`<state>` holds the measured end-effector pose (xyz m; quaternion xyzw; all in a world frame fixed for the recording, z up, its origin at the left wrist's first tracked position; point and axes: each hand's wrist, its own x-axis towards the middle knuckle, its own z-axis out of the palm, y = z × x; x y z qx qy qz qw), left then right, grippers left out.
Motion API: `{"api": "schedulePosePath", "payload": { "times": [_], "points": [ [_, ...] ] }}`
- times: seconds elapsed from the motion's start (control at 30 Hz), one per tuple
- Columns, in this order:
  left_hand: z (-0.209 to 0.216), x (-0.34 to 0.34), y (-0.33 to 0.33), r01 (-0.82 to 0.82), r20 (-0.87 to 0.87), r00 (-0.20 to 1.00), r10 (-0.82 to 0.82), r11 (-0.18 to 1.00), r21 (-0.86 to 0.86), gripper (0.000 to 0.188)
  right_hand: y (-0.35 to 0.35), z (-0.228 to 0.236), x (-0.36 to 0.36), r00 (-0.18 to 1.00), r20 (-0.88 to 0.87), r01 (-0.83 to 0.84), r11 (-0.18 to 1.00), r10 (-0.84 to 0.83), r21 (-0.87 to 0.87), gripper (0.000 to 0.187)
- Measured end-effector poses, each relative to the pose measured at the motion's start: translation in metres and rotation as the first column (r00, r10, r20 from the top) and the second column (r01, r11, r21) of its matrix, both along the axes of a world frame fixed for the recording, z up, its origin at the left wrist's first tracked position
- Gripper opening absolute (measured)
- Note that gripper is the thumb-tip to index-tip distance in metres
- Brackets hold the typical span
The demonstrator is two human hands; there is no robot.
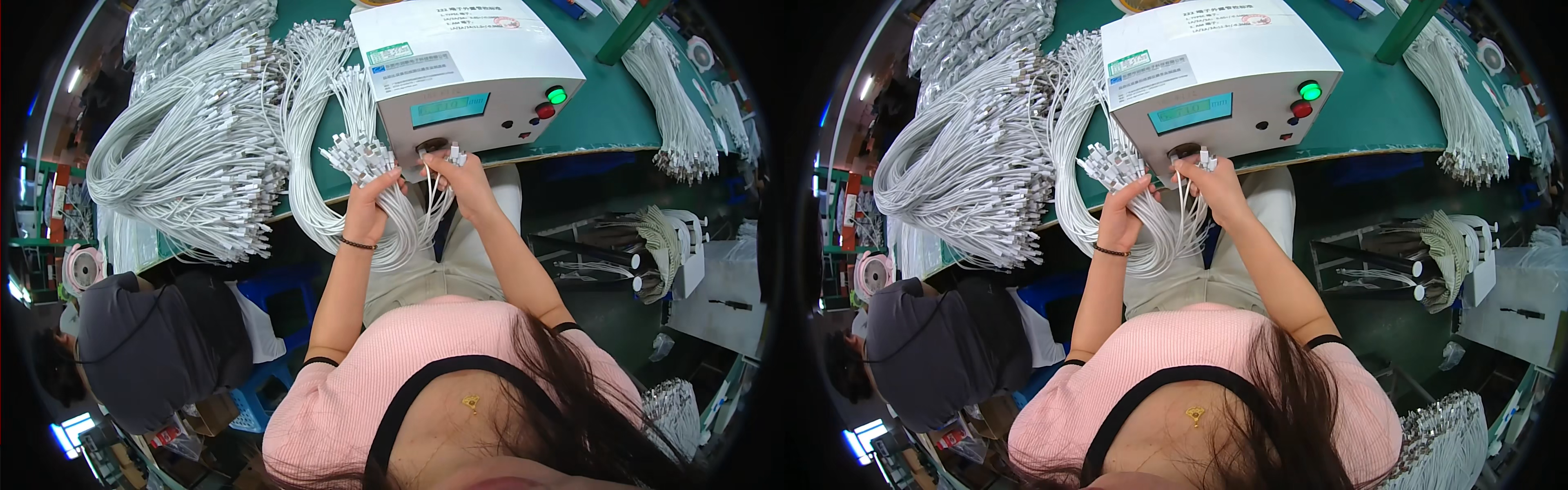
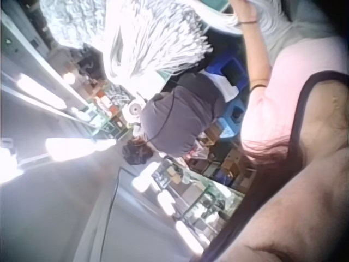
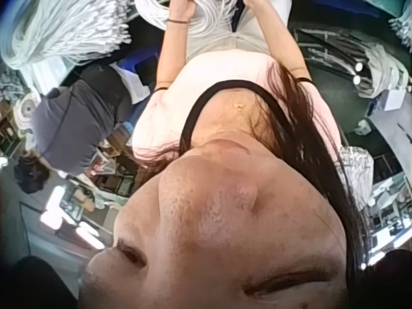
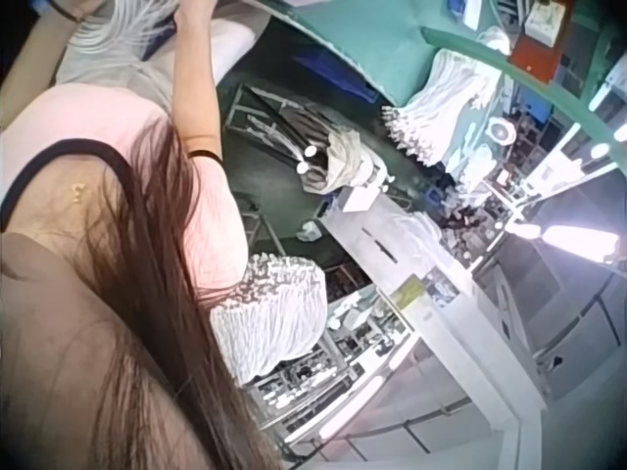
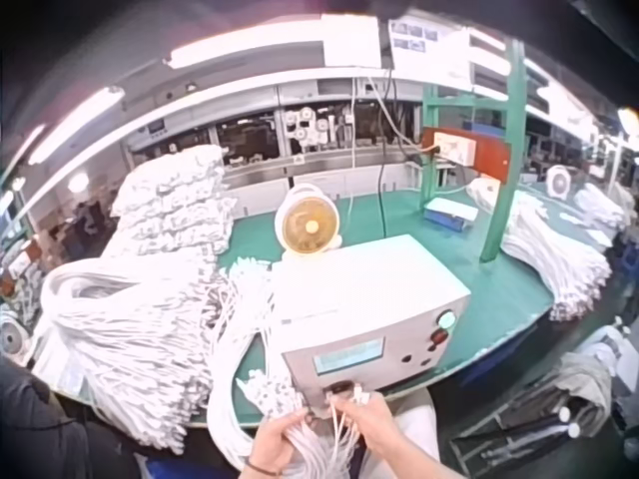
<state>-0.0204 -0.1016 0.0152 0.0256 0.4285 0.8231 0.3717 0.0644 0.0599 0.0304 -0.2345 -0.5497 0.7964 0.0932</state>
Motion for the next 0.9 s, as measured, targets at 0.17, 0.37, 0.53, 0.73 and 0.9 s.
{"api": "schedulePosePath", "payload": {
  "times": [0.17,0.37,0.53,0.73,0.9],
  "points": [
    [-0.006,0.007,0.001,-0.052,0.044,0.998,0.052,0.999,-0.015,0.022,-0.003,0.001,0.006,0.985,-0.029,-0.172,0.984,0.173,0.038,0.021],
    [-0.001,0.006,0.003,-0.005,0.042,0.999,0.005,1.0,0.002,0.022,-0.005,-0.007,0.003,0.999,-0.049,0.002,0.997,-0.006,-0.082,0.02],
    [0.0,0.005,0.004,-0.016,0.006,1.0,0.016,1.0,-0.004,0.023,-0.003,-0.007,0.002,1.0,-0.01,0.014,0.996,-0.015,-0.089,0.02],
    [0.005,0.0,0.009,-0.04,-0.021,0.999,0.04,0.999,-0.003,0.023,0.001,0.0,-0.005,0.999,0.008,0.035,0.996,-0.035,-0.08,0.019],
    [0.0,-0.001,0.009,-0.028,-0.008,1.0,0.028,1.0,-0.005,0.022,0.0,0.001,-0.005,0.999,-0.004,0.041,0.995,-0.042,-0.096,0.018]
  ]
}}
